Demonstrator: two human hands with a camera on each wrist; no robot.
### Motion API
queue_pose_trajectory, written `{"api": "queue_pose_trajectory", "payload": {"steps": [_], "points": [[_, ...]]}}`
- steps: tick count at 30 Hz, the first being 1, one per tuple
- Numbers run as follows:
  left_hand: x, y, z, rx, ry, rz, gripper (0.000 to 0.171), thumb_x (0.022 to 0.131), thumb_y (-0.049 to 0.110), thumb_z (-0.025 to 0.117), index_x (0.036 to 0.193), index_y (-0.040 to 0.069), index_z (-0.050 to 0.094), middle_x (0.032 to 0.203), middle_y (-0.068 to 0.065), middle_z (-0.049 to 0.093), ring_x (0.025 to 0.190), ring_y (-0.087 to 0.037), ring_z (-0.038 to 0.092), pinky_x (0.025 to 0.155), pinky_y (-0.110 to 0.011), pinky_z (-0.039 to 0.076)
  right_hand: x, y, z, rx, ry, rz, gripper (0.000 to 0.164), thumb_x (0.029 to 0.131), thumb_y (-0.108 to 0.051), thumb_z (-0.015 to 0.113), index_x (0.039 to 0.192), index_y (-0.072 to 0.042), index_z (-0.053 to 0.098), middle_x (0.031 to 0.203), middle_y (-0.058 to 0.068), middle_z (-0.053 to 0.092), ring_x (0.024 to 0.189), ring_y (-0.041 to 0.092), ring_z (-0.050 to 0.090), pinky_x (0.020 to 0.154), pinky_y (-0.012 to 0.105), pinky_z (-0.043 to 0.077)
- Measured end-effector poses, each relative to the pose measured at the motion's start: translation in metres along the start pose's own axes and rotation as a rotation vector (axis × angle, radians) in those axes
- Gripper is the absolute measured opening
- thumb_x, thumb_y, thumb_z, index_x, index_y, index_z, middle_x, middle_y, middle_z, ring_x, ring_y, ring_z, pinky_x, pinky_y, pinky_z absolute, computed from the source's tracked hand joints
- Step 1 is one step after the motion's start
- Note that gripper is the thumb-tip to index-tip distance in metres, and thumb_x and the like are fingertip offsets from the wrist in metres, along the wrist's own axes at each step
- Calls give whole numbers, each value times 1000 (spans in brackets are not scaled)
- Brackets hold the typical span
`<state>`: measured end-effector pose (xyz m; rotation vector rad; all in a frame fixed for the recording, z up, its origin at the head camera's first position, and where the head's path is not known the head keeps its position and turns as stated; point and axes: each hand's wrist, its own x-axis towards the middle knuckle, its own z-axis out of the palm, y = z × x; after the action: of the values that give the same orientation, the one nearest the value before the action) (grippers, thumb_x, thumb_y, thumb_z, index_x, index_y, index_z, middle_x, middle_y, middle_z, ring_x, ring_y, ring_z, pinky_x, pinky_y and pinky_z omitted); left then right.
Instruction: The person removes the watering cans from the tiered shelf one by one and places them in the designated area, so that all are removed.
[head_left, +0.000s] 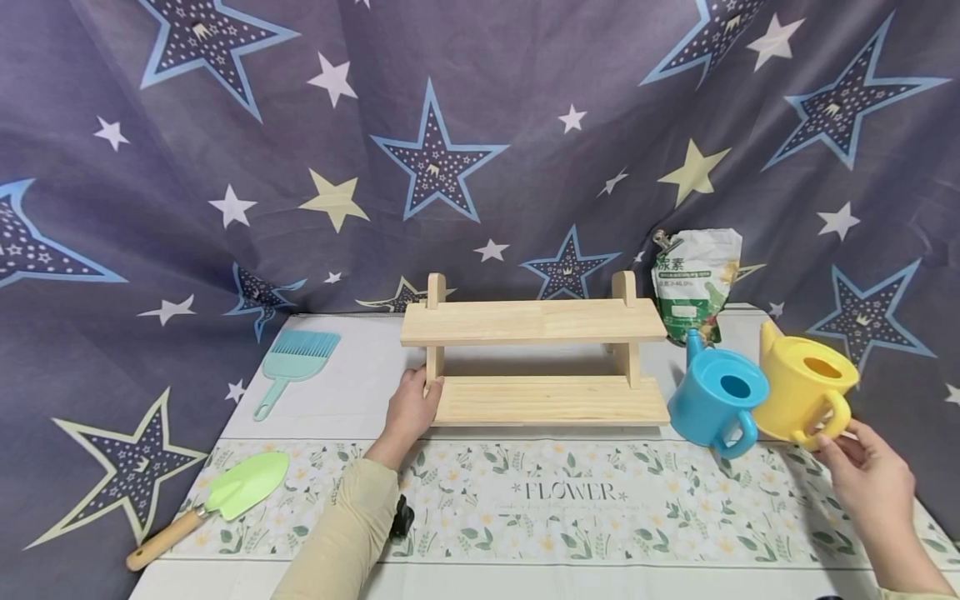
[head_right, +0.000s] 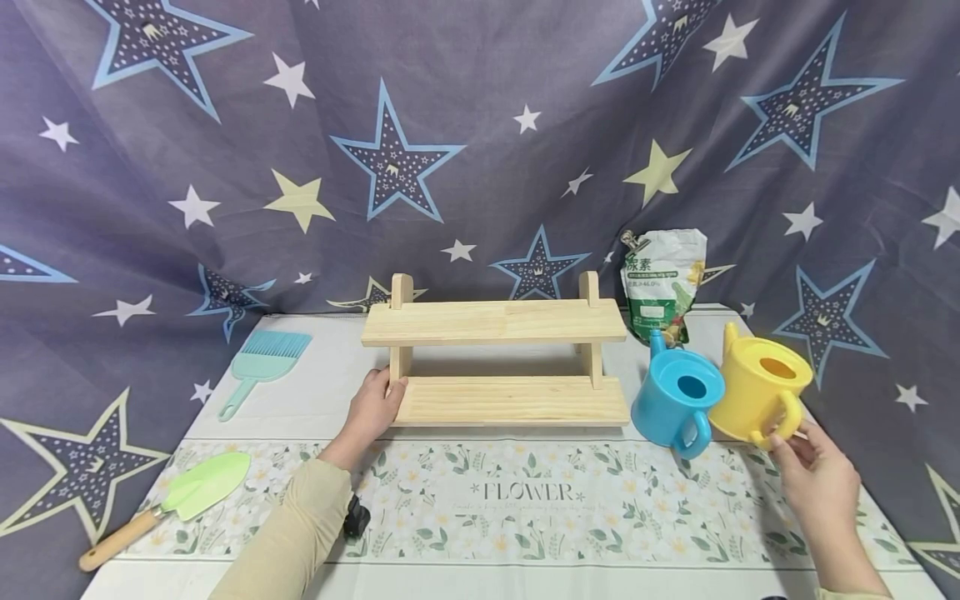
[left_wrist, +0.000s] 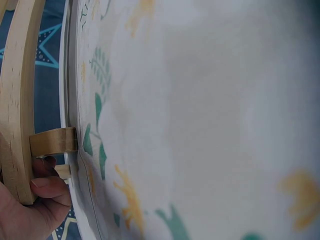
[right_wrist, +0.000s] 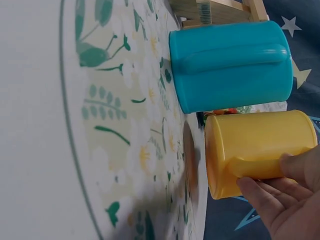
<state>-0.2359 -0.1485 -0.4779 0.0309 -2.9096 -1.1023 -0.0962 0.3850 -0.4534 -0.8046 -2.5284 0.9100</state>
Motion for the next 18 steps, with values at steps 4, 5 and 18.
{"api": "queue_pose_trajectory", "payload": {"steps": [4,5,18], "points": [[0,0,0,-1,-5,-4,50,104,33,44,145,5,44,116,-14,50,95,-26,57,82,-43,51,0,2,2,-14,-11,1,48,100,-7,55,144,5,39,125,33,56,89,40,66,75,51,52],[0,0,0,0,-5,-4,50,104,33,44,145,5,44,115,-15,51,95,-26,57,82,-43,51,0,2,3,-14,-15,5,49,101,-7,54,145,4,37,125,33,56,92,42,66,75,52,51],[0,0,0,-3,-4,-6,49,104,33,45,144,5,45,117,-15,51,97,-27,57,84,-44,51,3,10,1,-8,-60,-47,49,99,-7,58,142,7,41,121,33,58,60,-20,35,57,35,54]]}}
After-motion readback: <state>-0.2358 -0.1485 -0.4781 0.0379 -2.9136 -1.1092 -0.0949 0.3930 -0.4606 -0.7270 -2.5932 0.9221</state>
